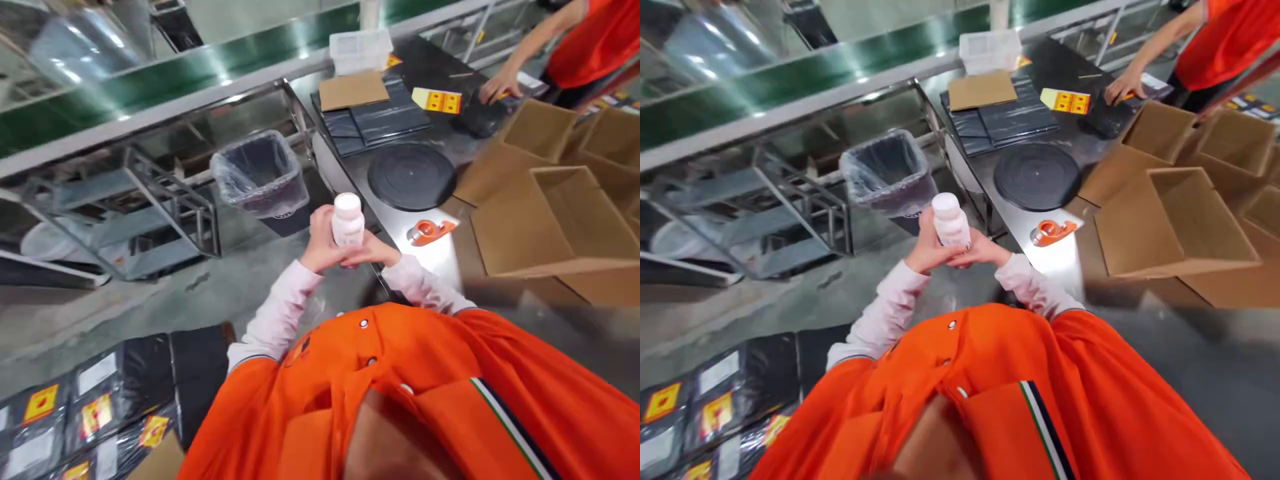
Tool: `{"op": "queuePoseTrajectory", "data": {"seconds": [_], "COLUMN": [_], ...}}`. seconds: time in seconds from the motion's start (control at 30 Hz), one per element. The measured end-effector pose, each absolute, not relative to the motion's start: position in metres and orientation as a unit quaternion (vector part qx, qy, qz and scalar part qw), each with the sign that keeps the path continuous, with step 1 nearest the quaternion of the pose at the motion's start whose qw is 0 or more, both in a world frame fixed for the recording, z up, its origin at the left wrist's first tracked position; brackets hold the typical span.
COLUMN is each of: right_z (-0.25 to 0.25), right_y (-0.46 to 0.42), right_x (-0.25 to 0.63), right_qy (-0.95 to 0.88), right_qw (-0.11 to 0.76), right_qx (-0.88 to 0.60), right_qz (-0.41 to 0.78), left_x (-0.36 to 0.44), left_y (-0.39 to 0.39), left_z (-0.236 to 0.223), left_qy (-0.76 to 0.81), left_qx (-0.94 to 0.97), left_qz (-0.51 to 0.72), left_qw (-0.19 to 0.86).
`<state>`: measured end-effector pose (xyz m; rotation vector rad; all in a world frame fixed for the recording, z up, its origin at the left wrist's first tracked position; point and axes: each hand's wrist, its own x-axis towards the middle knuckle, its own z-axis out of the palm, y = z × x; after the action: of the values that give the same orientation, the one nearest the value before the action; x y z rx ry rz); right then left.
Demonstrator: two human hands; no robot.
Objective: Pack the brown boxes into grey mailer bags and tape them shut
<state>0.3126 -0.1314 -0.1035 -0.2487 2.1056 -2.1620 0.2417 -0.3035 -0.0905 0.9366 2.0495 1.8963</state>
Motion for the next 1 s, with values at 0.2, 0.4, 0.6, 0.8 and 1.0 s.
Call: {"op": "queuePoseTrajectory", "data": {"seconds": [0.2, 0.4, 0.6, 0.8, 1.0], "right_z": [-0.068, -0.069, -0.056, -0.070, -0.088], "right_y": [-0.111, -0.121, -0.139, -0.130, -0.123], "right_x": [0.321, 0.332, 0.323, 0.288, 0.279], "right_qy": [0.667, 0.627, 0.874, 0.953, 0.936], "right_qw": [0.185, 0.269, -0.014, -0.138, -0.129], "right_qx": [-0.157, -0.216, 0.011, 0.095, 0.084], "right_qz": [-0.705, -0.699, -0.485, -0.253, -0.315], "left_x": [0.188, 0.216, 0.229, 0.202, 0.186], "left_y": [-0.320, -0.307, -0.294, -0.279, -0.312], "left_z": [0.017, 0.074, 0.080, 0.065, 0.046], "left_qy": [0.725, 0.696, 0.874, 0.955, 0.848], "left_qx": [0.593, 0.711, 0.479, 0.254, 0.477], "left_qz": [0.339, 0.096, -0.053, 0.008, 0.205], "left_qw": [-0.089, -0.028, -0.056, 0.151, 0.109]}}
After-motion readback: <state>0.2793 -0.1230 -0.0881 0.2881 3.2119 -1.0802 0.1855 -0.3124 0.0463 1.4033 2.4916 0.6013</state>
